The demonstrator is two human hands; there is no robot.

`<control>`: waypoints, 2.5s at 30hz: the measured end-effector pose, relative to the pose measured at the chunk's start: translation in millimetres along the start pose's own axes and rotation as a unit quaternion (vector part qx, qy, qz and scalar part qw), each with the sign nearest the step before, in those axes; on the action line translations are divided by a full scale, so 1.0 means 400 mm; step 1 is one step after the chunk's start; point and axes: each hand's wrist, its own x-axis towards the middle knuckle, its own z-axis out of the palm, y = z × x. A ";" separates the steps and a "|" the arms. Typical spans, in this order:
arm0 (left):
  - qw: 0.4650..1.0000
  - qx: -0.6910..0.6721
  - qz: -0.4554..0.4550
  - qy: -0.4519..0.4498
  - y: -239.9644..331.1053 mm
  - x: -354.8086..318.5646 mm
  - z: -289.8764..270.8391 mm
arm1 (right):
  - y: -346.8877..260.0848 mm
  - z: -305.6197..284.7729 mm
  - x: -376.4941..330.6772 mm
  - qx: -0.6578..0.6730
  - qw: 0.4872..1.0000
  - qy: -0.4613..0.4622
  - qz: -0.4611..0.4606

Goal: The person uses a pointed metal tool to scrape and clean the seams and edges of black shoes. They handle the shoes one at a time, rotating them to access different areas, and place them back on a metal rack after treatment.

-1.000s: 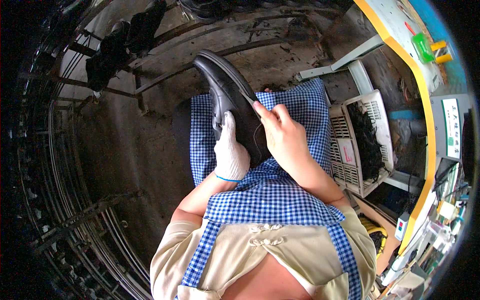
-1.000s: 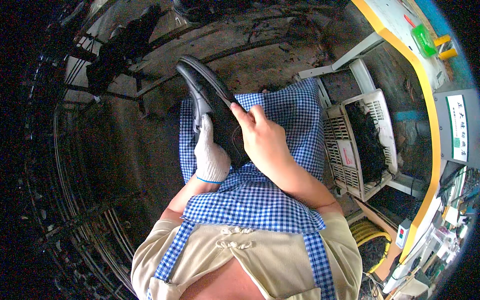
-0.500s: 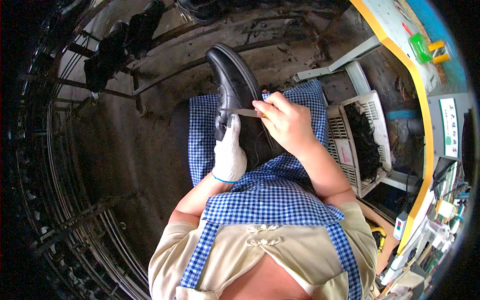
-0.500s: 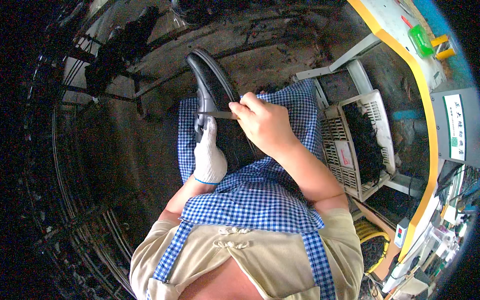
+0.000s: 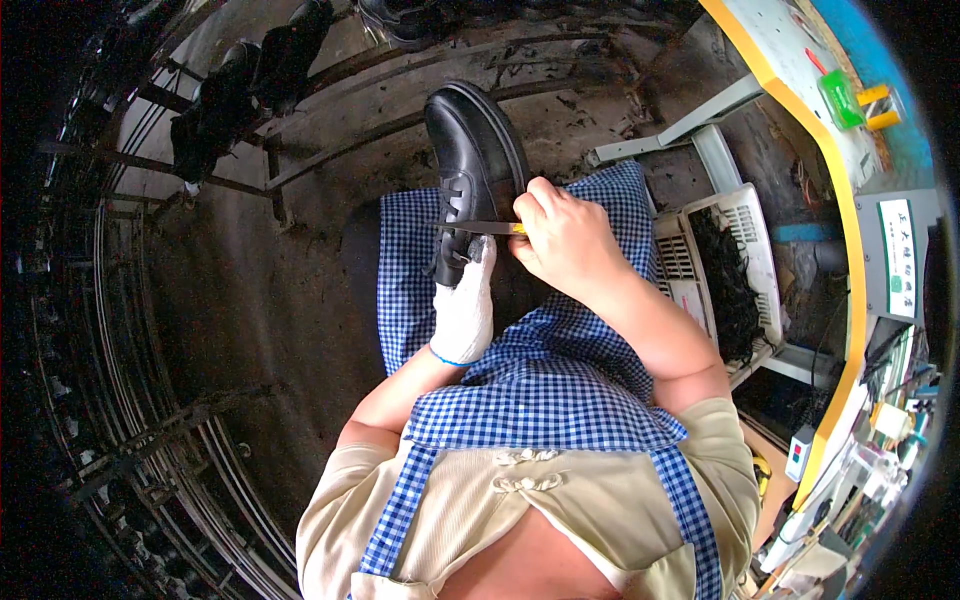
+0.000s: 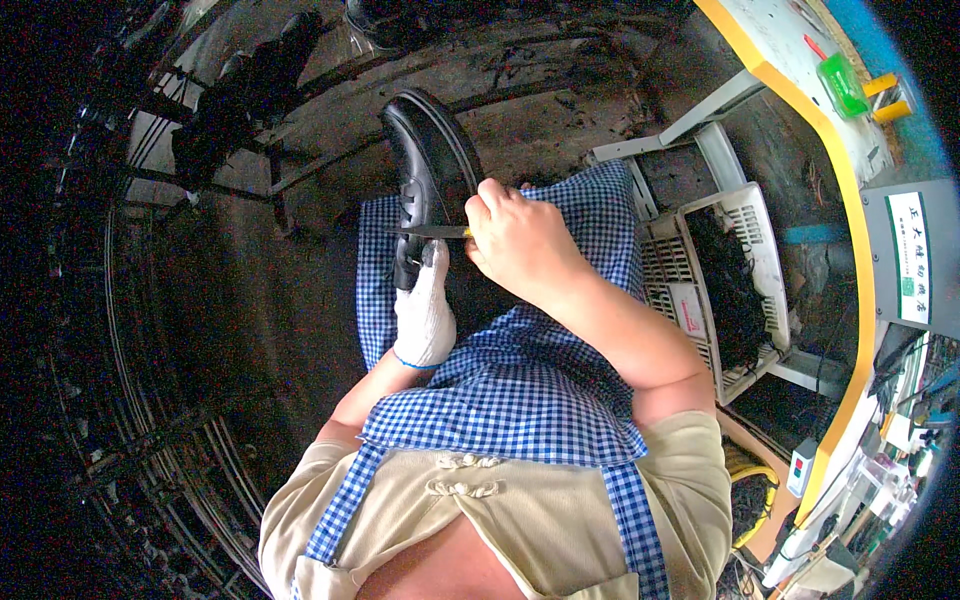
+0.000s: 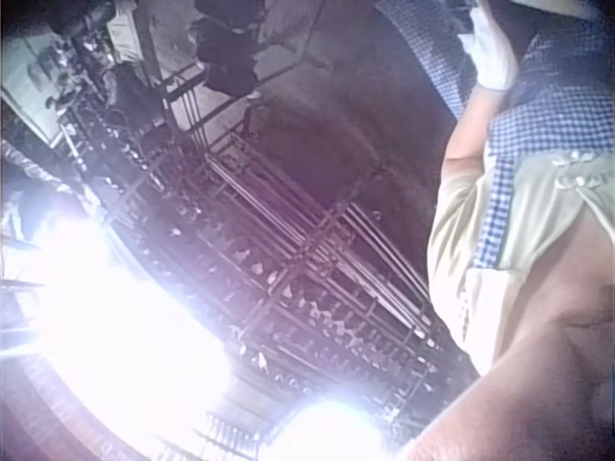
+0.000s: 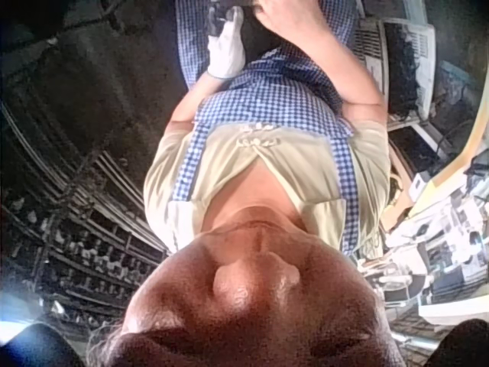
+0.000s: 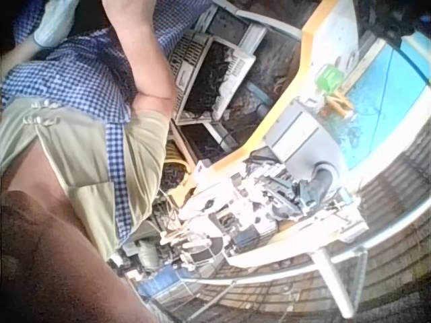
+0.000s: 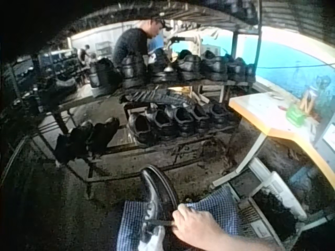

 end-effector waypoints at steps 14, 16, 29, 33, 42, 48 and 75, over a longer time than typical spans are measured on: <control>0.966 -0.178 -0.186 -0.020 0.054 0.039 -0.010 | 0.028 0.040 -0.112 0.384 0.913 0.036 0.135; 0.952 -0.218 -0.205 -0.054 0.084 0.037 0.004 | 0.039 0.043 -0.130 0.491 0.851 0.024 0.182; 0.991 0.040 -0.025 -0.128 0.056 0.035 -0.030 | 0.068 0.193 -0.182 0.667 0.697 -0.097 0.244; 0.915 0.182 0.068 -0.353 0.207 -0.014 0.018 | 0.122 0.265 -0.191 0.886 0.402 -0.032 0.229; 0.980 -0.053 0.047 -0.187 0.167 -0.007 -0.025 | 0.113 0.161 -0.128 0.800 0.559 0.075 0.206; 0.974 -0.047 0.051 -0.214 0.159 -0.013 -0.061 | 0.032 0.105 -0.089 0.395 0.900 0.110 0.147; 0.804 0.247 0.505 0.193 0.707 0.543 -0.185 | -0.276 0.054 0.940 0.833 0.522 -0.113 0.146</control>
